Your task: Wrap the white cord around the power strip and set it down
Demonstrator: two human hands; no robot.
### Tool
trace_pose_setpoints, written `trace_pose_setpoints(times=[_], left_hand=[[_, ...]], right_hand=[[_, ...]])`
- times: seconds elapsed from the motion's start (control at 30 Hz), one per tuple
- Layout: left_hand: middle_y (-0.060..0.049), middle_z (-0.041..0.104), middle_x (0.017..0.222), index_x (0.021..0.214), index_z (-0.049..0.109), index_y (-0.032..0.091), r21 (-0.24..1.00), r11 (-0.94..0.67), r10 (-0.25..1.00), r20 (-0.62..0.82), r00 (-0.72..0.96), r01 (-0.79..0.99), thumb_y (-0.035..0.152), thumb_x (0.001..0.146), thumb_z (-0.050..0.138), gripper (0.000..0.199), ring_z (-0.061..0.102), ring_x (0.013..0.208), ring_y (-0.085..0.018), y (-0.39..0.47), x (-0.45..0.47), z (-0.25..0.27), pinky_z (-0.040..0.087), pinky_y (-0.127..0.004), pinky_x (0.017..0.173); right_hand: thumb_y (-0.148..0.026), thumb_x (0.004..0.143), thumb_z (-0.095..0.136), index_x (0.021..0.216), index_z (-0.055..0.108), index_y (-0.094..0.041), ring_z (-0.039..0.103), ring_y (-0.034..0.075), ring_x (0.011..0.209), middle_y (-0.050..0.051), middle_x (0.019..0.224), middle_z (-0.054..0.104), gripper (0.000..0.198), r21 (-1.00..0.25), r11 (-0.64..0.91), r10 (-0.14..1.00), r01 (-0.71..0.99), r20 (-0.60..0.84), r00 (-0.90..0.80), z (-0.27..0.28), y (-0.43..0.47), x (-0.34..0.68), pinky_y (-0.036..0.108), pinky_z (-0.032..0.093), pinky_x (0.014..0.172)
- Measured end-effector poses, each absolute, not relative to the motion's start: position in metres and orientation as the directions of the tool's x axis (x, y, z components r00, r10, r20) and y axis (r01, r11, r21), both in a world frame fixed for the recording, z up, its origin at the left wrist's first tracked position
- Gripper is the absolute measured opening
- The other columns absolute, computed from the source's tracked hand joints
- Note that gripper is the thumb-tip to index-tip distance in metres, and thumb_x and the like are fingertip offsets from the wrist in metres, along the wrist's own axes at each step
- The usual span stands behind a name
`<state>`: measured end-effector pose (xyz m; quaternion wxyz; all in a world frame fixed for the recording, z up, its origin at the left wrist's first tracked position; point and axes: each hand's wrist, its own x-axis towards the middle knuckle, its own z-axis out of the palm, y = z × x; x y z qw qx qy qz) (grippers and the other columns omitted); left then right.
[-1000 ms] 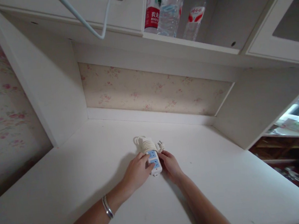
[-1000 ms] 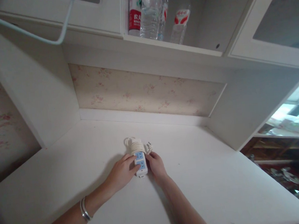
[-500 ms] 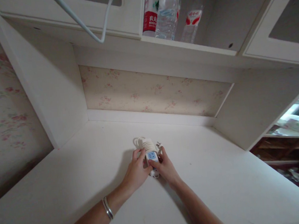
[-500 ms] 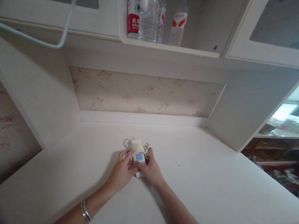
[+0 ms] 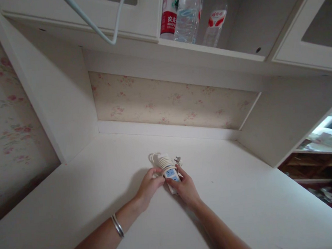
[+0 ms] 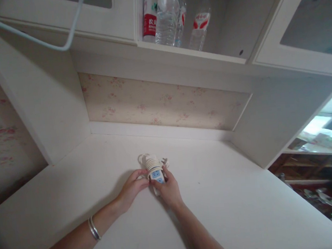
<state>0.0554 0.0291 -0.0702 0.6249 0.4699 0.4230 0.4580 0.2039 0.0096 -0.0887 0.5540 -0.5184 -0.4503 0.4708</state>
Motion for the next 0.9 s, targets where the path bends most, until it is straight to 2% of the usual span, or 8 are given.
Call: trace_pose_setpoints(times=[0.17,0.27,0.37,0.47,0.57,0.7,0.77,0.9], left_hand=[[-0.012,0.064,0.111,0.109,0.06,0.012,0.936,0.126,0.938,-0.004,0.346,-0.33,0.025,0.072,0.069,0.041,0.057,0.105,-0.023,0.022,0.058,-0.066,0.039,-0.037,0.097],[-0.011,0.062,0.116,0.117,0.057,0.014,0.9,0.149,0.916,0.03,0.4,-0.409,0.027,0.075,0.067,0.044,0.055,0.11,-0.023,0.018,0.06,-0.063,0.036,-0.038,0.101],[-0.01,0.061,0.118,0.131,0.042,0.022,0.835,0.232,0.899,0.011,0.437,-0.499,0.027,0.078,0.066,0.059,0.056,0.11,-0.021,0.014,0.064,-0.059,0.041,-0.038,0.098],[-0.008,0.06,0.119,0.137,0.028,0.031,0.788,0.29,0.891,-0.016,0.453,-0.543,0.027,0.077,0.067,0.071,0.059,0.106,-0.02,0.011,0.069,-0.058,0.047,-0.037,0.091],[-0.007,0.059,0.12,0.135,0.026,0.035,0.778,0.297,0.898,-0.03,0.44,-0.553,0.027,0.076,0.068,0.073,0.06,0.102,-0.02,0.009,0.071,-0.058,0.05,-0.036,0.084],[-0.006,0.06,0.117,0.132,0.031,0.032,0.782,0.269,0.905,-0.005,0.426,-0.563,0.025,0.073,0.07,0.071,0.061,0.1,-0.019,0.011,0.068,-0.057,0.049,-0.034,0.084],[-0.006,0.061,0.115,0.131,0.034,0.03,0.789,0.248,0.912,0.007,0.411,-0.562,0.023,0.073,0.071,0.069,0.061,0.099,-0.019,0.013,0.066,-0.056,0.048,-0.032,0.084],[-0.007,0.061,0.112,0.131,0.033,0.03,0.808,0.269,0.905,-0.026,0.425,-0.524,0.025,0.074,0.07,0.068,0.062,0.092,-0.02,0.017,0.061,-0.056,0.051,-0.034,0.076]], right_hand=[[-0.033,0.057,0.076,0.125,0.054,-0.017,0.055,0.026,0.108,0.01,0.121,0.059,0.073,-0.988,0.156,0.946,0.012,0.153,0.287,-0.081,0.007,0.206,0.034,0.046,0.088],[-0.034,0.061,0.075,0.128,0.051,-0.017,0.052,0.026,0.113,0.008,0.127,0.055,0.074,-0.986,0.164,0.944,-0.001,0.157,0.29,-0.078,0.005,0.202,0.035,0.042,0.094],[-0.034,0.065,0.074,0.135,0.042,-0.016,0.053,0.024,0.112,0.008,0.13,0.053,0.079,-0.987,0.14,0.954,-0.075,0.114,0.278,-0.077,0.003,0.197,0.036,0.041,0.096],[-0.034,0.067,0.073,0.136,0.041,-0.017,0.051,0.024,0.115,0.008,0.132,0.051,0.078,-0.986,0.144,0.96,-0.082,0.119,0.253,-0.078,0.0,0.195,0.036,0.04,0.098],[-0.033,0.067,0.073,0.135,0.042,-0.02,0.048,0.025,0.119,0.006,0.133,0.05,0.076,-0.987,0.158,0.964,-0.009,0.153,0.216,-0.077,-0.003,0.194,0.038,0.037,0.101],[-0.031,0.065,0.074,0.134,0.044,-0.02,0.046,0.027,0.121,0.006,0.133,0.05,0.076,-0.981,0.182,0.964,0.065,0.191,0.184,-0.073,-0.008,0.193,0.04,0.033,0.103],[-0.028,0.065,0.075,0.134,0.044,-0.02,0.047,0.027,0.12,0.007,0.133,0.051,0.077,-0.984,0.178,0.975,-0.006,0.175,0.14,-0.071,-0.01,0.193,0.041,0.034,0.103],[-0.029,0.071,0.069,0.13,0.049,-0.018,0.051,0.027,0.116,0.008,0.129,0.055,0.063,-0.937,0.096,0.995,-0.337,0.093,0.024,-0.071,-0.009,0.197,0.041,0.04,0.098]])
